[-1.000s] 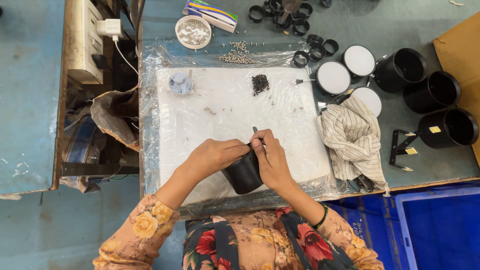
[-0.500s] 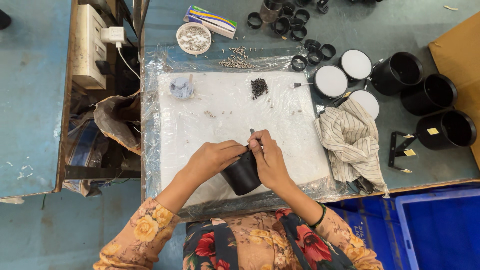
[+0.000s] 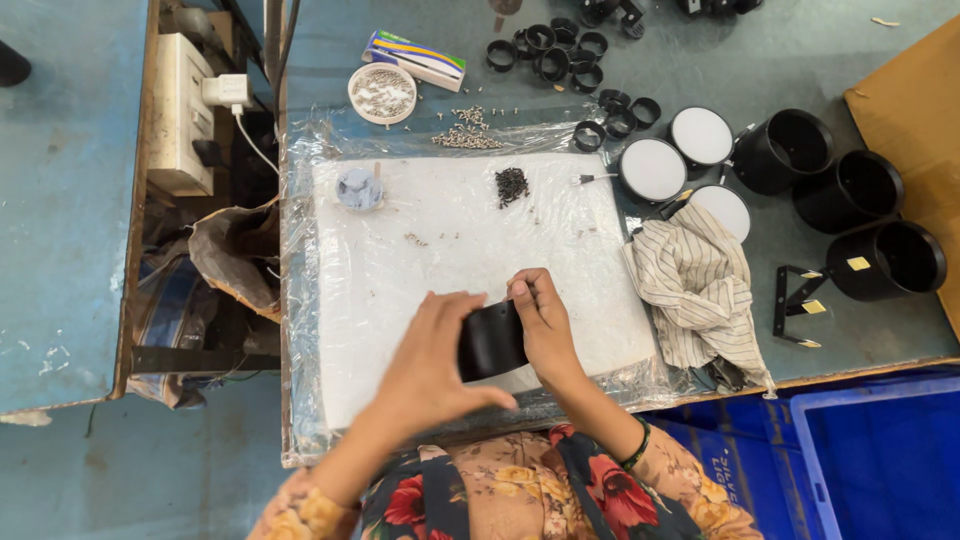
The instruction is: The person assembles black cylindrical light fixtures by hand, inserting small metal components and using a green pneumatic tool to drive fasteners. They wipe the fixture with a cloth, attach a metal bracket, and place the completed unit into a blue bin.
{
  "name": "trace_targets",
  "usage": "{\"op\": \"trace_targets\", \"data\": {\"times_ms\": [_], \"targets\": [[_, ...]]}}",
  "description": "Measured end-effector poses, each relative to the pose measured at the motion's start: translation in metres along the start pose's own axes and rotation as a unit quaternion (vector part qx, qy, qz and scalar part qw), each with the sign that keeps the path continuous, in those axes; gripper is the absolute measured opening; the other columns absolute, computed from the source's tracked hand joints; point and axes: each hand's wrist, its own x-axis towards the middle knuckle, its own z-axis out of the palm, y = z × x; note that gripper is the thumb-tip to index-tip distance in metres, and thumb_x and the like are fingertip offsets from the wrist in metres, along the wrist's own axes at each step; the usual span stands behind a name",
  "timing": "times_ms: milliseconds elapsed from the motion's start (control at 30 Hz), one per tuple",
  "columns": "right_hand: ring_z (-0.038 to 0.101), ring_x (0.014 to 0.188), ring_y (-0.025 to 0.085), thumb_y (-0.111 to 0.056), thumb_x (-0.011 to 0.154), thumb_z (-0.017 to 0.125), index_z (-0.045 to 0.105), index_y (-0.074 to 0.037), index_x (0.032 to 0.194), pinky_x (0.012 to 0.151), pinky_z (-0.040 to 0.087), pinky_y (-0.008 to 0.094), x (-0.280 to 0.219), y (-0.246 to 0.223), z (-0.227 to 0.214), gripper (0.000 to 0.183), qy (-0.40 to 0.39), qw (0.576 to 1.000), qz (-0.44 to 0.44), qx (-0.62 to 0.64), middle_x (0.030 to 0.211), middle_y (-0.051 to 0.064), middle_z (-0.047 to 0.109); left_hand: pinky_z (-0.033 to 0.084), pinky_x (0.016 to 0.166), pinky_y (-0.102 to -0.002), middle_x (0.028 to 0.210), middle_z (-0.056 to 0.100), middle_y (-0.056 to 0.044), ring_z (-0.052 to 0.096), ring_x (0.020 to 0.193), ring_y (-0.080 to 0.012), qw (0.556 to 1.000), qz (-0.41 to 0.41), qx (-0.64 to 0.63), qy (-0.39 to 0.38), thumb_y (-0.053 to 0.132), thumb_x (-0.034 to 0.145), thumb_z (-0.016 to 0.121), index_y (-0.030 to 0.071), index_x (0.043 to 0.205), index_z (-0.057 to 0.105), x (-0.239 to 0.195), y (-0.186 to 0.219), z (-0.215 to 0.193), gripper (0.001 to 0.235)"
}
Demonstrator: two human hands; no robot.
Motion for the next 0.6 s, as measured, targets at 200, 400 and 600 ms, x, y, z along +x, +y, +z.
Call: {"op": "trace_targets", "data": {"times_ms": [200, 400, 600], "targets": [[0.048, 0.084, 0.006, -0.032, 0.108, 0.052, 0.054, -0.008, 0.105, 0.077, 0.043, 0.021, -0.016, 0.001, 0.007, 0.024, 0.01, 0.993, 0.039, 0.107, 0.093, -0.002, 0.054, 0.046, 0.097, -0.049, 0.123, 0.054, -0.018, 0.054, 0.114, -0.0393, 0.998, -0.051, -0.023, 0.034, 0.035, 0.055, 0.097, 0.005, 0.132, 0.053, -0.003, -0.003, 0.024, 0.094], [0.048, 0.08, 0.005, -0.035, 0.107, 0.053, 0.055, -0.009, 0.107, 0.072, 0.044, 0.021, -0.023, -0.004, 0.009, 0.025, 0.003, 0.989, 0.044, 0.141, 0.091, -0.002, 0.054, 0.049, 0.093, -0.044, 0.117, 0.06, -0.013, 0.058, 0.111, -0.0341, 0.997, -0.036, -0.029, 0.058, 0.033, 0.061, 0.096, 0.007, 0.126, 0.058, -0.003, -0.007, 0.022, 0.08], [0.049, 0.078, 0.005, -0.036, 0.107, 0.053, 0.056, -0.01, 0.108, 0.068, 0.044, 0.021, -0.027, -0.001, 0.011, 0.026, -0.004, 0.989, 0.049, 0.141, 0.088, -0.002, 0.054, 0.042, 0.095, -0.045, 0.116, 0.061, -0.009, 0.058, 0.11, -0.0314, 0.998, -0.006, -0.01, 0.057, 0.037, 0.059, 0.095, 0.009, 0.123, 0.061, -0.002, -0.011, 0.018, 0.078]]}}
